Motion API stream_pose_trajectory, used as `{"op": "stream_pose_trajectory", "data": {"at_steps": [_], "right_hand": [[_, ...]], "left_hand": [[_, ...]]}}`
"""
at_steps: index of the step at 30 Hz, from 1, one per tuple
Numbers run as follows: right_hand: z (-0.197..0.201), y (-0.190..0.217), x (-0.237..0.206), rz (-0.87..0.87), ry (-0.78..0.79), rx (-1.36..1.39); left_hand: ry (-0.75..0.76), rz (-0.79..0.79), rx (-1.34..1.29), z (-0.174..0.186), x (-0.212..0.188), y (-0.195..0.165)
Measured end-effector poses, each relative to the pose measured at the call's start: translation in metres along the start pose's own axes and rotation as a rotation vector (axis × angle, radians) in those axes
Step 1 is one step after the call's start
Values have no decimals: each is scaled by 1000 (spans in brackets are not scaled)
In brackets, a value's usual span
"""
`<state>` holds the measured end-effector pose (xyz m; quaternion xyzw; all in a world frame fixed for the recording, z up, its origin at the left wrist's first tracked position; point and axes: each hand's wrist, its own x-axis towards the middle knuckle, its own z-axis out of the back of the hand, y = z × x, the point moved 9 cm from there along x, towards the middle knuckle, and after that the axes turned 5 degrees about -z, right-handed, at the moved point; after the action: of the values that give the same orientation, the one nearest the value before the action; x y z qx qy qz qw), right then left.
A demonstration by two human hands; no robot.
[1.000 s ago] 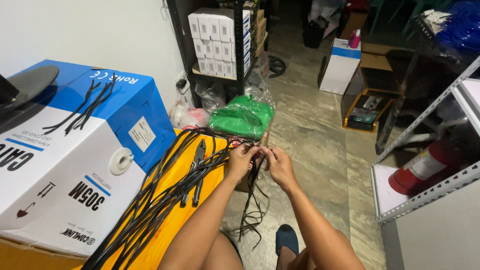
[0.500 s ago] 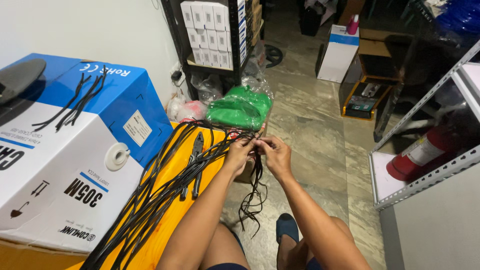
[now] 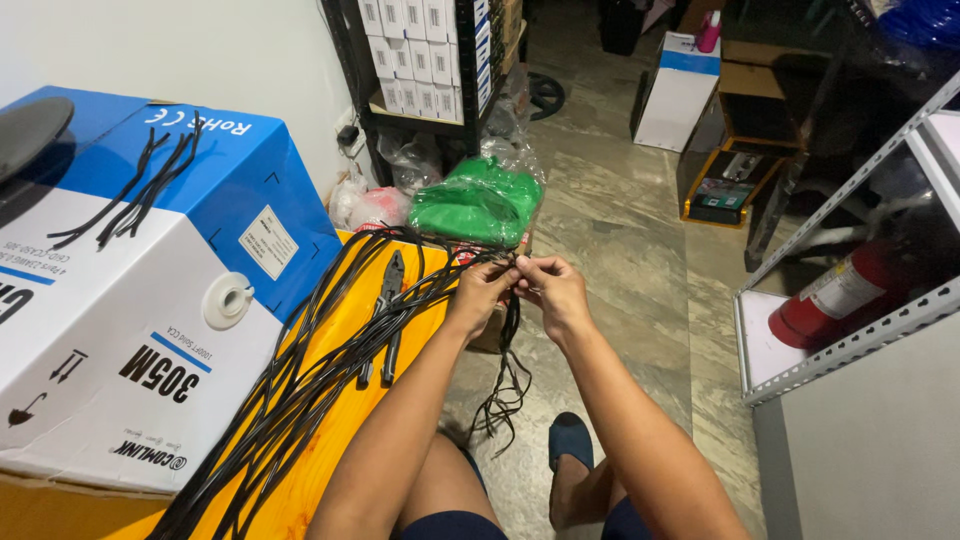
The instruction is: The person sits at a table and gathers loose black cable ties, untangling and aligning them by hand into a bundle. They briefly use pliers from the table and continue bunching the ties together, holding the collected bundle up.
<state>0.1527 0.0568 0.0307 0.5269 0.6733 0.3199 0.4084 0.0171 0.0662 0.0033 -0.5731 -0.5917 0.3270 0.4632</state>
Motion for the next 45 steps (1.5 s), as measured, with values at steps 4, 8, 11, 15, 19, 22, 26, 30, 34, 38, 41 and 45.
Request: {"op": "stream_pose_trajectory", "data": {"at_steps": [4,8,11,15,19,22,26,30,34,38,41,45], "right_hand": [[6,-9,3,-70,-23,20],[8,-14,1,-31,-21,20],[7,-23,-5,-50,5,49],[-2,-25,-10,-2,79,110],[-5,-21,-9,129,67,-93],[-10,-17,-6,248,117,-281],[2,-24,3,223,60,-265],[19,-29,9,218,-94,-307],[37,-19,11,310,-220,-293],[46,-14,20,313,-126,-119],[41,-15,21,274,-52,-103],[3,-2,2,428,126,-347]], "left_hand": [[-10,-32,45,-3,-2,-10],[-57,15,-15,2,-2,-4],[-115,29,-78,10,-1,1],[-139,47,-188,16,1,4],[-96,55,-175,13,0,7],[-31,79,-182,6,0,8],[-2,142,-155,3,-2,9],[-10,142,-152,-1,-4,8],[-5,95,-191,-4,-3,7],[-42,82,-196,4,0,11],[-94,63,-219,10,3,17],[-115,17,-235,13,6,17]]}}
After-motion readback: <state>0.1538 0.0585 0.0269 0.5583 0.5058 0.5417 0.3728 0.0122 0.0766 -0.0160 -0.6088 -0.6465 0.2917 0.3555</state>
